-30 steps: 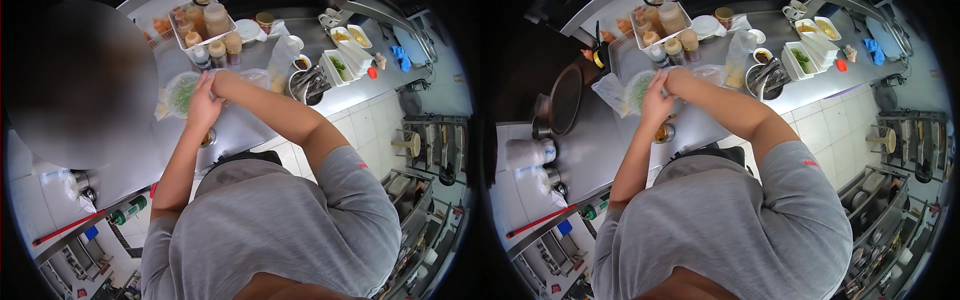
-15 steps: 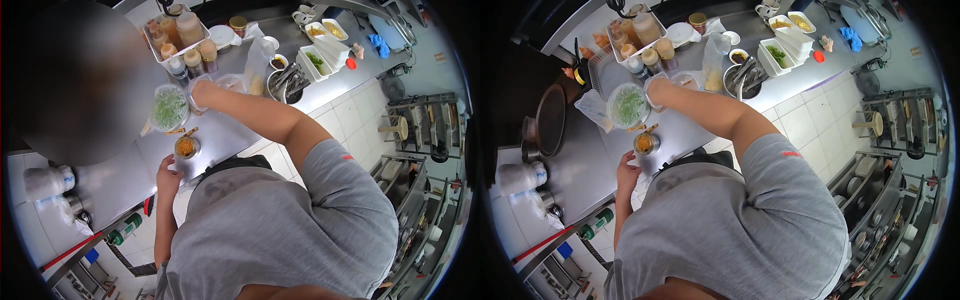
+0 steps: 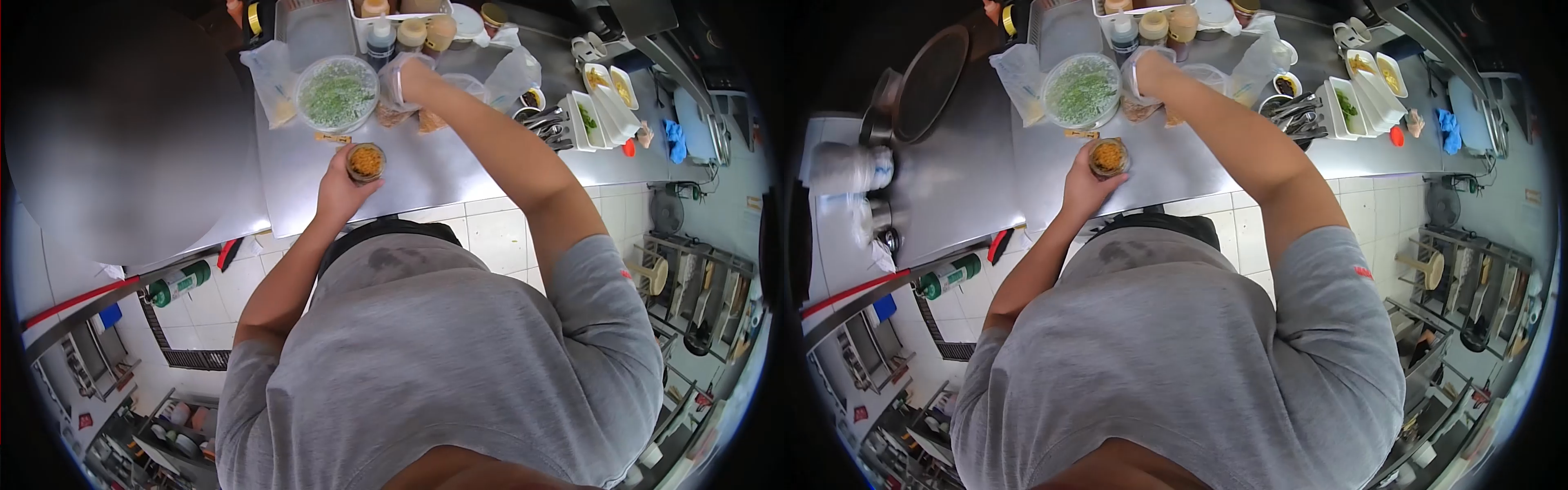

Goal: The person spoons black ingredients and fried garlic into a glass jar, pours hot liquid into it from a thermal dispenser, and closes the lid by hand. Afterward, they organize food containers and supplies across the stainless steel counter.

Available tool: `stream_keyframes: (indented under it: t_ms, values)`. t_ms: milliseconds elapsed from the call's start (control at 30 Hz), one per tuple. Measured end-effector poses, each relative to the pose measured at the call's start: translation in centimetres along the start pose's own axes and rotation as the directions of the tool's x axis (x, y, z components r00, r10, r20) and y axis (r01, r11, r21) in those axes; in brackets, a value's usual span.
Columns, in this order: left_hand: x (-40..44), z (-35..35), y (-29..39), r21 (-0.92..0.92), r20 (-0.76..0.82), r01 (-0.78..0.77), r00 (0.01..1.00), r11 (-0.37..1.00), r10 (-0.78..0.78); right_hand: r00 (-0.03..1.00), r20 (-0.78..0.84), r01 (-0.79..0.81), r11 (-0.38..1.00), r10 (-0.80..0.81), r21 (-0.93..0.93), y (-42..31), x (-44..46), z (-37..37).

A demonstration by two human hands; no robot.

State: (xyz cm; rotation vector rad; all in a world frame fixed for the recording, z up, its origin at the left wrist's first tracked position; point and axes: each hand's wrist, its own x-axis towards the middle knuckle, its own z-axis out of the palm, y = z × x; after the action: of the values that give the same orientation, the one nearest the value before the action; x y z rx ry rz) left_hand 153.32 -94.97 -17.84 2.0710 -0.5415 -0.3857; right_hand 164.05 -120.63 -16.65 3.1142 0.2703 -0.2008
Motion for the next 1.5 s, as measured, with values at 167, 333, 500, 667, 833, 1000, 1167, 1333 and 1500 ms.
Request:
stream_keyframes:
  t_ms: [167,333,500,667,833,1000,1167,1333,1500]
  values:
    - [1.4,1.3,1.9,0.051,0.104,-0.016,0.995,0.999,0.010,0.993,0.118,-0.019,1.000,0.019,-0.006,0.6,-0.7,-6.3]
    - [3.6,3.6,2.3,0.031,0.082,-0.046,0.996,0.998,0.043,0.938,0.332,-0.209,0.931,0.104,0.298,2.4,-0.9,-8.5]
    - [3.6,2.8,6.8,0.202,-0.054,-0.060,0.996,0.978,0.073,0.893,0.440,-0.416,0.547,0.095,0.726,3.1,-3.3,-9.8]
    - [4.7,-1.1,10.5,0.043,-0.179,-0.251,0.950,0.967,0.254,0.952,0.128,-0.267,0.551,0.278,0.790,3.0,-5.3,-12.9]
    - [5.7,-1.3,6.1,-0.286,-0.144,-0.091,0.988,0.954,0.051,0.942,-0.070,-0.095,0.460,0.329,0.883,-1.8,-9.8,-15.2]
    - [4.0,3.7,2.5,-0.678,-0.136,-0.065,0.990,0.732,-0.038,0.969,-0.055,-0.116,0.639,0.241,0.760,-5.1,-12.1,-9.3]
    - [3.1,4.9,3.9,-0.766,-0.118,-0.057,0.992,0.640,-0.054,0.980,-0.167,-0.005,0.859,0.105,0.511,-6.3,-12.4,-3.6]
    - [2.5,5.0,3.4,-0.783,-0.129,-0.054,0.989,0.620,-0.077,0.987,-0.151,0.029,0.876,0.050,0.481,-6.9,-12.9,-5.3]
    - [2.0,4.8,4.2,-0.902,-0.067,0.018,0.981,0.431,-0.180,0.989,-0.120,-0.023,0.882,0.090,0.471,-6.9,-12.9,-5.4]
